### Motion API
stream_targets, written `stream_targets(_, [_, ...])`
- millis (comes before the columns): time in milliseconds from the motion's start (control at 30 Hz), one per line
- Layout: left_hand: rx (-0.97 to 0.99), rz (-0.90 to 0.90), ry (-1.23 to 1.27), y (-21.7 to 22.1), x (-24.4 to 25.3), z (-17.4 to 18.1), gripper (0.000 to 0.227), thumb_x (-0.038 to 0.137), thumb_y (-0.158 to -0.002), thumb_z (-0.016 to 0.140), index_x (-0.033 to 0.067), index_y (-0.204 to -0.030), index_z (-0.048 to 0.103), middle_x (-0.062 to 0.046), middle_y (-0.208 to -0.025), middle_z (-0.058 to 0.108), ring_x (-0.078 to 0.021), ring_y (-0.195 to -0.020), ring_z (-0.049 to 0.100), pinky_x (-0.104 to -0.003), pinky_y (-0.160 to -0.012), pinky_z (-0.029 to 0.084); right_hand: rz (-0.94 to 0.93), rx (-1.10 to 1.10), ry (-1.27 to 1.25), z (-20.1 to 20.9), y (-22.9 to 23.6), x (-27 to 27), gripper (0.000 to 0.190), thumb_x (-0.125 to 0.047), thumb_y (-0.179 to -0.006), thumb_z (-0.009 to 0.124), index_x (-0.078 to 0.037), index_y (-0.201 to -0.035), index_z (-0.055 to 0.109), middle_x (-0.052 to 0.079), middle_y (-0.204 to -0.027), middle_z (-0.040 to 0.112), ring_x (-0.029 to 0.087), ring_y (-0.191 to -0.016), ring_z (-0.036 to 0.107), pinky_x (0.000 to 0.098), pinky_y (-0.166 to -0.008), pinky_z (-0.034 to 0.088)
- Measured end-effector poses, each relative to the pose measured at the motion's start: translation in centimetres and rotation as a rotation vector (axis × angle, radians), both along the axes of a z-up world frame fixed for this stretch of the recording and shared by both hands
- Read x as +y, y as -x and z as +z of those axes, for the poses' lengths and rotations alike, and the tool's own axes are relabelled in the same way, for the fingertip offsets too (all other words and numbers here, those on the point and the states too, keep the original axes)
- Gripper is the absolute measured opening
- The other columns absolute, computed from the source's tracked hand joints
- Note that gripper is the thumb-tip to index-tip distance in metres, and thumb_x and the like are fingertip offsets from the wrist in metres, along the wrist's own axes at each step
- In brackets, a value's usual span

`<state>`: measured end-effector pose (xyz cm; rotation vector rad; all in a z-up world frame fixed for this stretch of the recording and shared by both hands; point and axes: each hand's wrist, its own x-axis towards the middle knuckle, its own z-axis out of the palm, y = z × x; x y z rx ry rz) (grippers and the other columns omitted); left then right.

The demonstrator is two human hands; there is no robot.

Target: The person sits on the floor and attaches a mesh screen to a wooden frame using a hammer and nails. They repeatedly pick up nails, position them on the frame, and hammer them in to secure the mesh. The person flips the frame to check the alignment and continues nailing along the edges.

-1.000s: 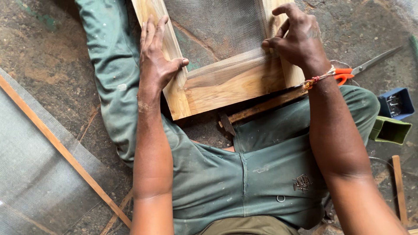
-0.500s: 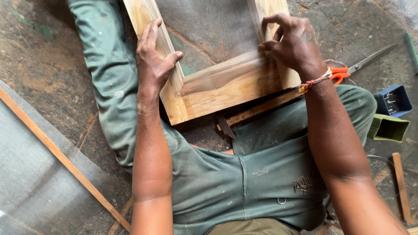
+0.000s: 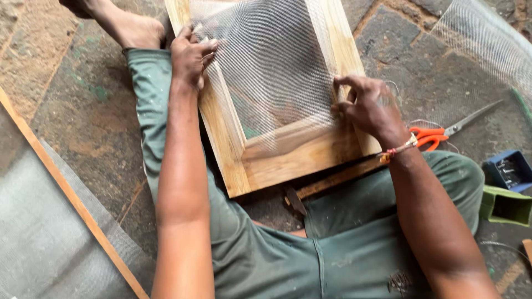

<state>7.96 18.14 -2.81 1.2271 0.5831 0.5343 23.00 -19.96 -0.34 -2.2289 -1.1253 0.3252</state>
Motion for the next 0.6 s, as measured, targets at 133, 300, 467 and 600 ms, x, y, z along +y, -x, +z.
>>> stream_targets(133, [-0.232,-0.002,-0.089,0.6,0.0,-1.6,0.062,-0.009,-0.094,0.066,0.0093,-0.149,0.047,-0.017,-0.137,0.068,-0.0236,-0.104,0.079,-0.041,-0.087,0.064,-0.048,0.039,0.089,0.1,-0.1,0.2,0.052,-0.02,-0.078,0.089,-0.017,-0.127,0.074,0.011,-0.09,0.077,0.025,-0.076,0.073,0.0411,-0.073,0.057])
stream_targets(300, [-0.203,0.071,-0.3,-0.5,1.7,-4.8,0.068,-0.013,-0.089,0.069,0.0053,-0.151,0.049,-0.022,-0.136,0.069,-0.0232,-0.107,0.075,-0.039,-0.093,0.063,-0.029,-0.042,0.078,0.5,0.2,0.6,0.057,-0.025,-0.076,0.091,-0.015,-0.129,0.074,0.014,-0.098,0.076,0.027,-0.08,0.072,0.0424,-0.075,0.056])
stream_targets(467, [0.102,0.295,-0.848,-2.0,1.7,-6.3,0.072,-0.001,-0.084,0.081,0.0015,-0.149,0.05,-0.014,-0.125,0.075,-0.0268,-0.11,0.075,-0.036,-0.095,0.061,-0.07,0.019,0.116,0.6,0.4,0.4,0.059,-0.024,-0.076,0.09,-0.017,-0.131,0.073,0.013,-0.092,0.075,0.026,-0.079,0.071,0.0421,-0.075,0.056])
stream_targets(600, [0.488,0.45,-1.019,-2.4,0.4,-5.3,0.071,0.015,-0.08,0.086,0.0048,-0.143,0.055,-0.01,-0.109,0.073,-0.0296,-0.103,0.068,-0.041,-0.097,0.053,-0.029,-0.03,0.054,0.6,0.5,0.5,0.058,-0.025,-0.077,0.09,-0.015,-0.131,0.073,0.012,-0.104,0.075,0.027,-0.078,0.071,0.0423,-0.074,0.055])
